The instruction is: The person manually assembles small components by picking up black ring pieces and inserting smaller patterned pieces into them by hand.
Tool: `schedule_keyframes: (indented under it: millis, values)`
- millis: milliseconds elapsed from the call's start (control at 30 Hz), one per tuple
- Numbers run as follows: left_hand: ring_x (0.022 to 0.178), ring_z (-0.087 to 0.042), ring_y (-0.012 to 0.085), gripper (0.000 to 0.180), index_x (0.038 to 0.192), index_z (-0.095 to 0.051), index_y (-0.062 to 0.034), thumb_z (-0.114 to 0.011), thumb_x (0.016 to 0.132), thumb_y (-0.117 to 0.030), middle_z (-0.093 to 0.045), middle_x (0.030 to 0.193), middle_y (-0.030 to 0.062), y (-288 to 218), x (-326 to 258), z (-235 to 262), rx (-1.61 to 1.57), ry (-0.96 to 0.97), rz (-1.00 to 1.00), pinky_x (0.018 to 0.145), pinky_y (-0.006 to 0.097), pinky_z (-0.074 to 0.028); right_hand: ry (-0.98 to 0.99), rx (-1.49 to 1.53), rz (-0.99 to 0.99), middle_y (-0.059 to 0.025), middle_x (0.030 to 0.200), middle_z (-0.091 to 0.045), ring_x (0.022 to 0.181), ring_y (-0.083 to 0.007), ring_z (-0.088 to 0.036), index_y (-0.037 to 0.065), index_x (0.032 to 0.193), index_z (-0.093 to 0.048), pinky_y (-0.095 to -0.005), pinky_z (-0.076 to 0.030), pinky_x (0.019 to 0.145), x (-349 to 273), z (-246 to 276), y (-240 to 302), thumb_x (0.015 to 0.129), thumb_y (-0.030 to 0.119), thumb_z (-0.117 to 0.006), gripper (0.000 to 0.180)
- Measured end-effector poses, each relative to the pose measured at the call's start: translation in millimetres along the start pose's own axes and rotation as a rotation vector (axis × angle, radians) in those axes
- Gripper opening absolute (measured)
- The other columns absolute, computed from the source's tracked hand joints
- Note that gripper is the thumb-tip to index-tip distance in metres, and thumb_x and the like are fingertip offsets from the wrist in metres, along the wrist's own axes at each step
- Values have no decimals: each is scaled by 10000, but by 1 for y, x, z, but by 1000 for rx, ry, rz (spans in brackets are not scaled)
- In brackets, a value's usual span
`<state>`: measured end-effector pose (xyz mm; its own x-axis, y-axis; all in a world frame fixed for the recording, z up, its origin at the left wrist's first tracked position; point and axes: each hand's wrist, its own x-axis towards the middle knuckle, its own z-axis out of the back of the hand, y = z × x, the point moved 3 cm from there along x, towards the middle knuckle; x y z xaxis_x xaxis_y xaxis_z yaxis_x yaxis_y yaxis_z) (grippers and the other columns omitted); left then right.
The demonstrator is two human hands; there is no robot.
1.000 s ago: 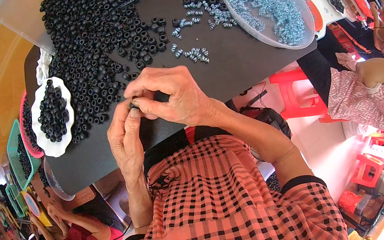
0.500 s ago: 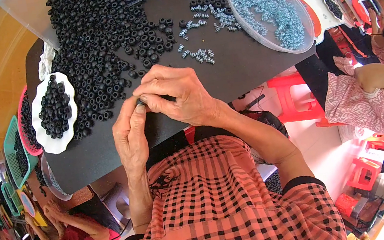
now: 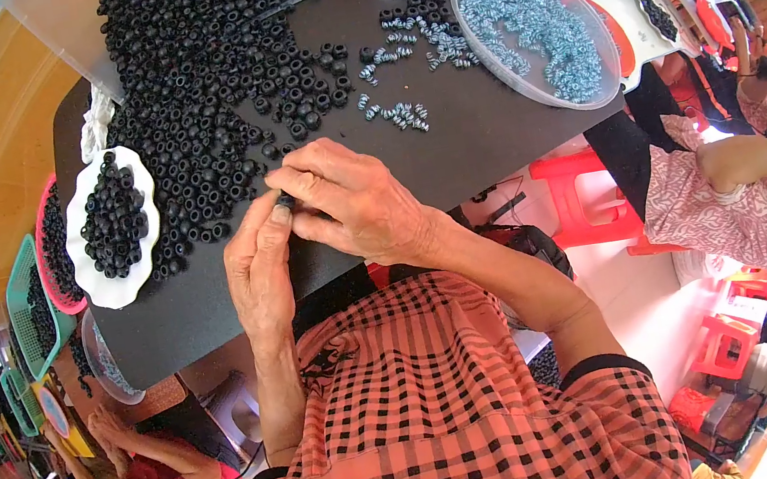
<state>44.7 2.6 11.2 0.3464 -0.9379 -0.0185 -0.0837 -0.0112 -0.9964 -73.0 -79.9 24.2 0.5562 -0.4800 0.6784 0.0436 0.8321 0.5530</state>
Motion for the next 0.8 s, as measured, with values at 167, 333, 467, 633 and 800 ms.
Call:
schedule_keyframes:
  millis: [167,333,467,633,800]
  values:
    - [807,-506,59,240,1115,-620,37,-511,965,-115,-619,876,3,-1,2,-5,11,23,-53,713,211,-426,-5,-62,34,-122,998,-584,854,-274,-607,-20,1054,-612,-357,-521,719,-2,0,-1,650,20,-751,429]
    - [800,-499,53,230,1097,-624,39,-516,958,-108,-620,868,4,-3,4,-7,93,-40,-54,702,209,-421,-28,-127,36,-119,994,-588,872,-279,-605,-18,1055,-612,-362,-516,744,0,-1,0,665,3,-731,408]
    - [795,-498,55,226,1094,-622,37,-517,958,-110,-614,859,5,-2,2,-3,108,-59,-14,697,208,-418,8,-46,2,-122,1009,-588,879,-278,-607,-19,1068,-612,-367,-517,751,3,0,1,691,-20,-703,389]
    - [773,-498,67,213,1076,-616,28,-516,964,-122,-600,836,4,3,1,-1,78,-62,4,686,210,-415,34,85,-41,-138,1021,-614,841,-249,-634,-23,1078,-634,-324,-538,688,4,2,-1,760,-57,-655,321]
    - [774,-505,70,215,1096,-610,11,-513,974,-137,-602,823,20,-2,1,-8,198,-45,-124,684,222,-427,53,245,-179,-116,994,-630,743,-172,-639,-8,1050,-660,-279,-539,642,0,7,-8,801,-39,-646,251]
